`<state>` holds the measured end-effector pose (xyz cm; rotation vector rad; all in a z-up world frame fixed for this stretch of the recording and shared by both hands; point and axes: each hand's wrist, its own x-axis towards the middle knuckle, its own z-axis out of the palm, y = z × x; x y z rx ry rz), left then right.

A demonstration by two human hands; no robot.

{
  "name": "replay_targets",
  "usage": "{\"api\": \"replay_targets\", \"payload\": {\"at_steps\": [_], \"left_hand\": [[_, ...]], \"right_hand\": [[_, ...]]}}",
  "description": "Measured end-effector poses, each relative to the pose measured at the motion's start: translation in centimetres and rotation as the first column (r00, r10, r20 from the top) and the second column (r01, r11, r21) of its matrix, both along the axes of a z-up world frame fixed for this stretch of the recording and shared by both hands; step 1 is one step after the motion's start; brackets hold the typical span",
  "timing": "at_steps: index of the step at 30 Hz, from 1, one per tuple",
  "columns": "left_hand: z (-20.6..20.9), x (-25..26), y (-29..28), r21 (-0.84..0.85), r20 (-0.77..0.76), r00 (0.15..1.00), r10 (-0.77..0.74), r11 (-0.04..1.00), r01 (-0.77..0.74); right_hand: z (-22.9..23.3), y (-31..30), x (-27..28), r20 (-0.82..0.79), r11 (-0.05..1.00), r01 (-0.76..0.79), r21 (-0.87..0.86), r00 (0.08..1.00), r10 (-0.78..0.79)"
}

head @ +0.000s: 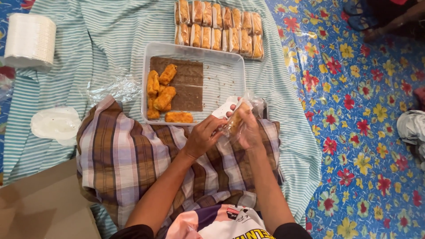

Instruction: Wrapping individual fried snacks in small pieces of white paper.

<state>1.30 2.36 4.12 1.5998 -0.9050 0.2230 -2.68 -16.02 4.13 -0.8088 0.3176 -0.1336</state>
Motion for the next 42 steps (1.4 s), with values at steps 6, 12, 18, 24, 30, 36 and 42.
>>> {"api": "replay_targets", "payload": {"at_steps": [6,12,18,24,30,36,42], "left_hand": [[-2.1,0.0,-0.5,0.016,-0.012,0.995,0.097,0.995,-0.097],[-3.2,0.1,-0.6,0.079,0.021,0.977,0.214,0.974,-0.214],[-3.2,0.1,-0.6,0.084,0.105,0.943,0.315,0.942,-0.324],[-3.7,0.1,-0.5,0.078,0.095,0.933,0.348,0.931,-0.356],[-4.6,0.0,-0.5,0.104,0.118,0.932,0.342,0.929,-0.355],[-4.0,-0.1,-0.7,0.102,0.098,0.954,0.284,0.95,-0.294],[0.0,-0.1,0.7,0.054,0.042,0.995,-0.091,0.995,0.088]], "right_hand": [[1.4,2.5,-0.1,0.024,0.99,0.024,-0.136,0.999,-0.02],[-0.7,3.2,-0.4,-0.004,0.99,0.069,-0.125,0.997,-0.071],[-0.3,4.4,-0.6,0.008,0.991,0.083,-0.102,0.997,-0.083],[1.8,5.9,-0.8,-0.027,0.99,0.103,-0.094,0.994,-0.106],[1.1,6.0,-1.3,-0.034,0.988,0.089,-0.128,0.995,-0.094],[0.4,4.3,-1.4,-0.023,0.995,0.065,-0.08,0.997,-0.067],[-0.4,0.0,-1.8,-0.14,0.984,-0.112,-0.139,0.986,0.092]]}}
